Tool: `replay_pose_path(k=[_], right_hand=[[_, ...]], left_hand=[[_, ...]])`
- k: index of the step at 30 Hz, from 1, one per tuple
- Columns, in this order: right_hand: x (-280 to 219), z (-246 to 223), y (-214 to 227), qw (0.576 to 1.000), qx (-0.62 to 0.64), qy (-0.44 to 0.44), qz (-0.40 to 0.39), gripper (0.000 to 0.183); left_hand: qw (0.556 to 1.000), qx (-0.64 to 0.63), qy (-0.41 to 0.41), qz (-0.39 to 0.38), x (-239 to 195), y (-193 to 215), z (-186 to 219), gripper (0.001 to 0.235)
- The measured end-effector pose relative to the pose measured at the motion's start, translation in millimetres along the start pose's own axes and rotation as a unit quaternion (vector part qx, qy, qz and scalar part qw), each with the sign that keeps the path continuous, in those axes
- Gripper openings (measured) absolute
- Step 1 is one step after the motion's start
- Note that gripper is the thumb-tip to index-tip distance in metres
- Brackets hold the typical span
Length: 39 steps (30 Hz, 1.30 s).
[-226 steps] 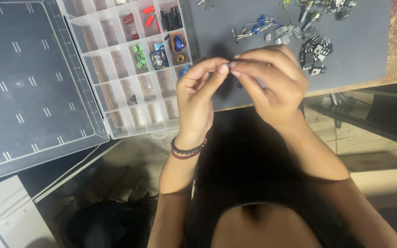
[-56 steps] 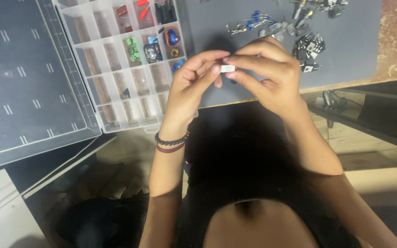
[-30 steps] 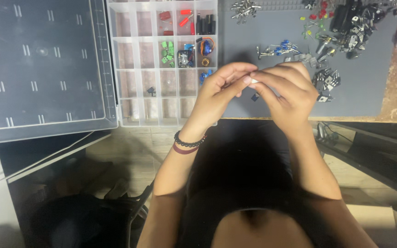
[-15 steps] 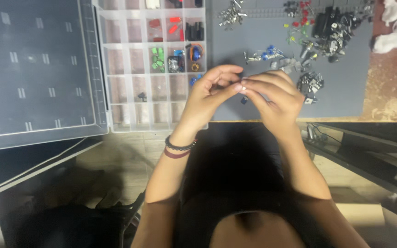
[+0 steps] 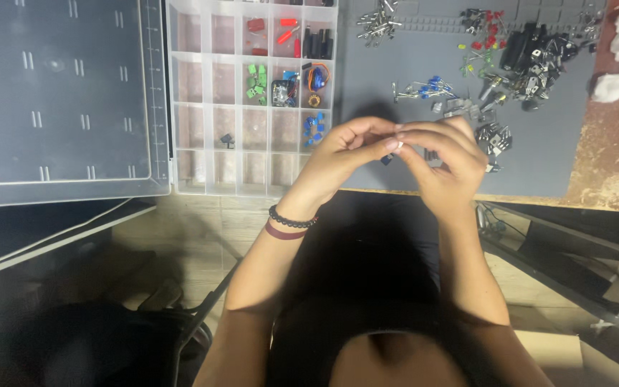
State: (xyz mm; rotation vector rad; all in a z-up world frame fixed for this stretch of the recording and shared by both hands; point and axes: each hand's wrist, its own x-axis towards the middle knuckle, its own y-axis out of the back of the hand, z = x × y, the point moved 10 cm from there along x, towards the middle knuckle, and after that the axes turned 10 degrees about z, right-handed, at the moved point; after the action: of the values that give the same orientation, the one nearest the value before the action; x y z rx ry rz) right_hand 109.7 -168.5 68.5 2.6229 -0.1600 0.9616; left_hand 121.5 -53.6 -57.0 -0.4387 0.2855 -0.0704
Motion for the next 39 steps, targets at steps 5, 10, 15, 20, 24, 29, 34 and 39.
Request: replay_pose_path(k=[5,10,15,20,24,29,34,39], right_hand=[[-2,6,4,1.0,0.0,0.005,0.008,0.007],[-4,11,9,1.0,-0.014,0.004,0.025,0.006],[-4,13,10,0.999,-0.018,0.009,0.039,0.003],[-2,12,13,0.998,-0.03,0.007,0.05,0.003],[-2,14,12,0.998,-0.032,0.004,0.056,0.005],[-3,17,15,0.998,-0.006,-0.007,0.067,0.007],[-6,29,22,0.997,0.005,-0.012,0.073,0.007],[-11,34,20,0.996,0.041,-0.036,0.071,0.011]], left_hand=[[1.0,-0.019,0.014,-0.021,4,-7,-2,0.036],[1.0,-0.02,0.015,-0.009,10,-7,-15,0.036],[0.998,0.029,-0.04,0.045,16,1,-12,0.032],[0.993,0.057,-0.062,0.084,13,3,2,0.033],[0.991,0.061,-0.064,0.096,16,6,-1,0.029],[0.998,-0.026,0.039,0.044,10,-8,-15,0.035],[0.989,-0.119,0.092,-0.012,13,-16,-28,0.044],[0.989,-0.106,0.097,0.016,14,-11,-38,0.04]])
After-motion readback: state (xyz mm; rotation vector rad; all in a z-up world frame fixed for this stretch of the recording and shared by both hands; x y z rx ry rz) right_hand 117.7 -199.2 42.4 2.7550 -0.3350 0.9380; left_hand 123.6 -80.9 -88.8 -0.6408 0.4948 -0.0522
